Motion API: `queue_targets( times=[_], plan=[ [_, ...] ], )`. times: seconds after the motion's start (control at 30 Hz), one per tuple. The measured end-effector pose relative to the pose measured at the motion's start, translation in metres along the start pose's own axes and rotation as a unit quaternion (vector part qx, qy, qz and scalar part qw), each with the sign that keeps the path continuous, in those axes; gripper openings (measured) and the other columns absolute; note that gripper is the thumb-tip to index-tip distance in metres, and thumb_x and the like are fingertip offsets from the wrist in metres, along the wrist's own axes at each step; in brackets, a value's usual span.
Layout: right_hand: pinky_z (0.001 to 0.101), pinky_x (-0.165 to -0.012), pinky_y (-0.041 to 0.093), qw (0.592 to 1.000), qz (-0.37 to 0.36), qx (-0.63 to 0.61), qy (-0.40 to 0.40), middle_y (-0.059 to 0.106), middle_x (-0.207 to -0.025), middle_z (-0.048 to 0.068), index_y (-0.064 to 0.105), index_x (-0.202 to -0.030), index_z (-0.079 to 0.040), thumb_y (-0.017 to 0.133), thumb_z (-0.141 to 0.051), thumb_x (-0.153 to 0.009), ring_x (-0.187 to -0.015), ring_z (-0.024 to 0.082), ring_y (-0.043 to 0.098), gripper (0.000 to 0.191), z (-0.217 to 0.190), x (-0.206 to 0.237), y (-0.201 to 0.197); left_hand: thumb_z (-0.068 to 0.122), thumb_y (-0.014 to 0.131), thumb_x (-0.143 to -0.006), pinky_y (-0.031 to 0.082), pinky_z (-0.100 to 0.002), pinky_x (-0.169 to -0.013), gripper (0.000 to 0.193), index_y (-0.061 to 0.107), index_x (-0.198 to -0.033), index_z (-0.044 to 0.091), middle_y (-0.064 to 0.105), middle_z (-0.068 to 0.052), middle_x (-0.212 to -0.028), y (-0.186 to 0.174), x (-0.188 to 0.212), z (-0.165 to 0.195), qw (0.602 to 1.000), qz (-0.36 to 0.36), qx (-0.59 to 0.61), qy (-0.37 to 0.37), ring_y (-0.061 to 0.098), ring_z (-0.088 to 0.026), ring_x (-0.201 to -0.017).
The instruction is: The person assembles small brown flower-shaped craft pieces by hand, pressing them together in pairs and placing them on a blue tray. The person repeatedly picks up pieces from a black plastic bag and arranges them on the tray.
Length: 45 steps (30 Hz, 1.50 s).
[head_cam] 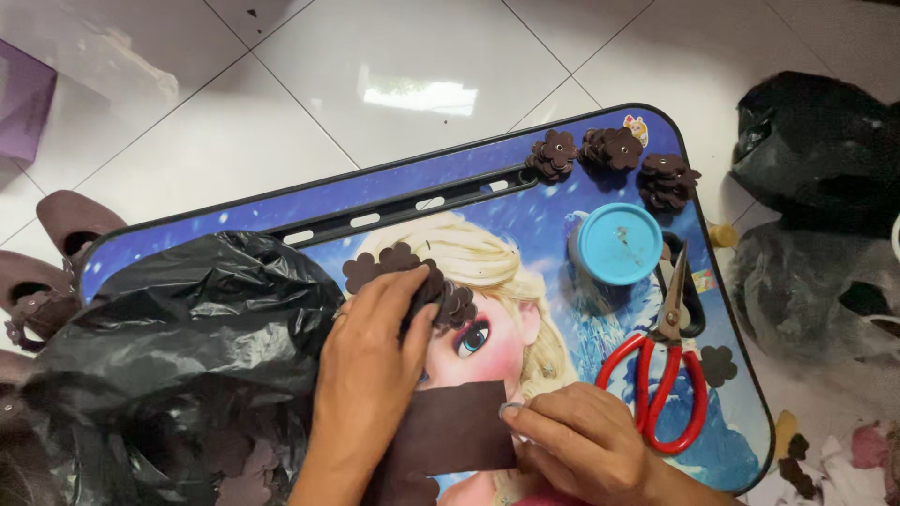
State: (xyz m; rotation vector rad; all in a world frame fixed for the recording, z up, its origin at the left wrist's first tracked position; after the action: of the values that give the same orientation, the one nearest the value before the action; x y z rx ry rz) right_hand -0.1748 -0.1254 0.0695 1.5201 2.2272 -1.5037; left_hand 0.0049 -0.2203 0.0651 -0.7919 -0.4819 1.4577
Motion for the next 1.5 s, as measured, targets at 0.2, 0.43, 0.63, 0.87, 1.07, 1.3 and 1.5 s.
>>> queue_targets(
  times=[0.2,0.43,0.63,0.87,1.07,1.3,1.5],
  plan=[
    [0.0309,-0.064,0.053,1.0,0.004,-0.005,-0.019,0.068,-0.094,0.008,0.071,-0.111,0.002,0.084,0.001,-0.074,-0.075,0.019,0.069,0.04,-0.005,0.0,0.0,0.007,0.065,-0.094,0.056,-0.042,-0.077,0.032,0.071,-0.125,0.01,0.072,-0.014,-0.11,-0.029,0.024,-0.039,0.989,0.028,0.028,-0.145,0.072,-0.032,-0.093],
    [0.0301,-0.063,0.054,1.0,-0.006,-0.01,-0.005,0.07,-0.095,0.008,0.071,-0.113,0.001,0.084,0.0,-0.072,-0.076,0.019,0.069,0.043,-0.003,-0.001,0.0,0.012,0.07,-0.086,0.053,-0.04,-0.088,0.036,0.071,-0.122,0.01,0.069,-0.01,-0.123,-0.024,0.033,0.0,0.986,0.057,-0.159,0.01,0.068,-0.031,-0.109],
    [0.0307,-0.063,0.053,1.0,-0.009,-0.014,-0.004,0.069,-0.095,0.008,0.071,-0.113,0.002,0.083,0.001,-0.071,-0.076,0.02,0.069,0.044,-0.004,-0.001,0.0,0.017,0.072,-0.084,0.051,-0.041,-0.092,0.04,0.069,-0.123,0.007,0.068,-0.009,-0.123,-0.001,0.03,0.011,0.989,0.029,-0.137,0.056,0.067,-0.031,-0.111],
    [0.0306,-0.064,0.053,1.0,-0.008,-0.007,-0.001,0.069,-0.094,0.007,0.071,-0.113,0.001,0.084,0.0,-0.072,-0.076,0.02,0.069,0.043,-0.003,-0.001,0.0,0.004,0.065,-0.082,0.052,-0.039,-0.092,0.043,0.07,-0.125,0.004,0.069,-0.008,-0.116,-0.004,0.029,-0.007,0.988,0.003,-0.155,0.029,0.067,-0.028,-0.107],
    [0.0308,-0.064,0.054,1.0,-0.008,-0.005,0.001,0.069,-0.094,0.008,0.071,-0.113,0.0,0.083,0.0,-0.072,-0.076,0.021,0.069,0.043,-0.002,0.001,0.001,0.008,0.065,-0.08,0.051,-0.039,-0.094,0.039,0.071,-0.118,0.006,0.069,-0.007,-0.114,-0.019,0.036,0.005,0.965,0.037,-0.254,0.058,0.065,-0.027,-0.107],
    [0.0309,-0.064,0.053,1.0,-0.02,-0.006,0.009,0.069,-0.094,0.008,0.071,-0.113,0.0,0.082,0.001,-0.068,-0.076,0.021,0.069,0.046,-0.001,0.002,0.003,0.021,0.078,-0.08,0.048,-0.04,-0.093,0.042,0.07,-0.117,0.005,0.068,-0.008,-0.114,0.004,0.028,0.025,0.984,0.022,-0.155,0.085,0.062,-0.027,-0.106],
    [0.0309,-0.065,0.054,1.0,-0.018,-0.004,0.017,0.069,-0.096,0.008,0.071,-0.114,-0.001,0.084,-0.001,-0.072,-0.077,0.021,0.069,0.044,0.001,0.003,0.001,0.02,0.078,-0.077,0.049,-0.042,-0.091,0.041,0.071,-0.115,0.006,0.068,-0.007,-0.109,0.018,0.014,0.011,0.988,-0.01,-0.117,0.102,0.063,-0.027,-0.1]
  ],
)
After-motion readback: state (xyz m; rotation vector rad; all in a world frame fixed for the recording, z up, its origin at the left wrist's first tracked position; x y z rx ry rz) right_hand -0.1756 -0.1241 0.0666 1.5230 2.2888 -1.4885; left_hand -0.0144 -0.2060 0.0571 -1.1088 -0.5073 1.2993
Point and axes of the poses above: each hand's wrist, its own x-axis away from the middle knuckle, its own y-axis out of the palm, z = x × y, the point moved 9 cm from there along -x, towards the middle knuckle
